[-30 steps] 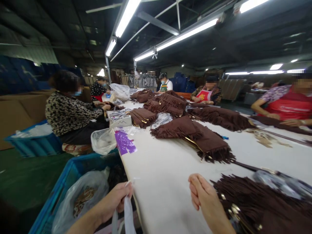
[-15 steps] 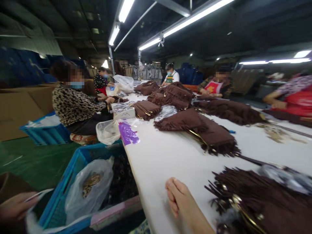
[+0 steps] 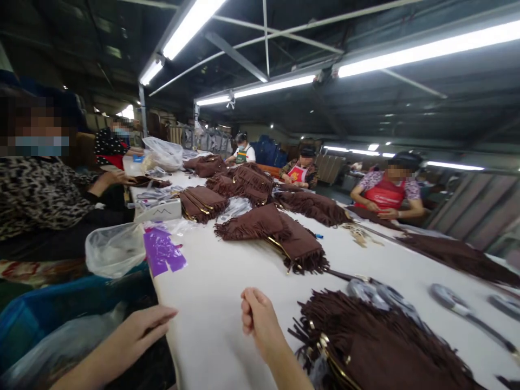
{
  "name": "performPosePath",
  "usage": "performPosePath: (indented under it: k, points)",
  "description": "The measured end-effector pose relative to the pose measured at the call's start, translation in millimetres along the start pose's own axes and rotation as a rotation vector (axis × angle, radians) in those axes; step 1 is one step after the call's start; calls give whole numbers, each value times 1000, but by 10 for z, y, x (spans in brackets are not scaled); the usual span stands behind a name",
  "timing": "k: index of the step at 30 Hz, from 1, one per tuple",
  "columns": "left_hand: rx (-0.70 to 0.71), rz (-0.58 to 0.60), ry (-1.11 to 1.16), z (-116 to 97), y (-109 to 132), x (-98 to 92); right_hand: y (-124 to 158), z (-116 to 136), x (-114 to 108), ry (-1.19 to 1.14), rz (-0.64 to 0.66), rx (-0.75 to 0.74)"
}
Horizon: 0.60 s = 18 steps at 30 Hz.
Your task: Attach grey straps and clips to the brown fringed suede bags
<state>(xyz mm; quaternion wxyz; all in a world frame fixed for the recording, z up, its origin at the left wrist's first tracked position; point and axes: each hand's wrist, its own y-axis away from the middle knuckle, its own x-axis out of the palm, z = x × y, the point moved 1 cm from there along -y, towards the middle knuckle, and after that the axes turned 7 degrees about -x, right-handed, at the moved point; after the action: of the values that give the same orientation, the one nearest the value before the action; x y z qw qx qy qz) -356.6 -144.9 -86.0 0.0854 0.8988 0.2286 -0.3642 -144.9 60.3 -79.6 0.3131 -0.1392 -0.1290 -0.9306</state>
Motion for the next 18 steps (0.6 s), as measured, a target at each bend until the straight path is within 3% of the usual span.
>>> performPosePath:
  k: [3, 5, 7, 12, 18]
  points:
    - [85, -20, 16, -423, -633, 337, -292, 80, -16, 25, -94, 65]
    - [99, -66, 14, -519, -928, 525, -450, 55, -13, 60, -160, 155]
    - [96, -87, -4, -484, -1100, 673, -542, 1, -13, 110, -203, 231]
    - [129, -114, -6, -254, -1188, 851, -502, 22, -193, 309, -177, 283]
    - [145, -114, -18, -223, -1138, 807, -214, 268, -574, 574, -97, 185]
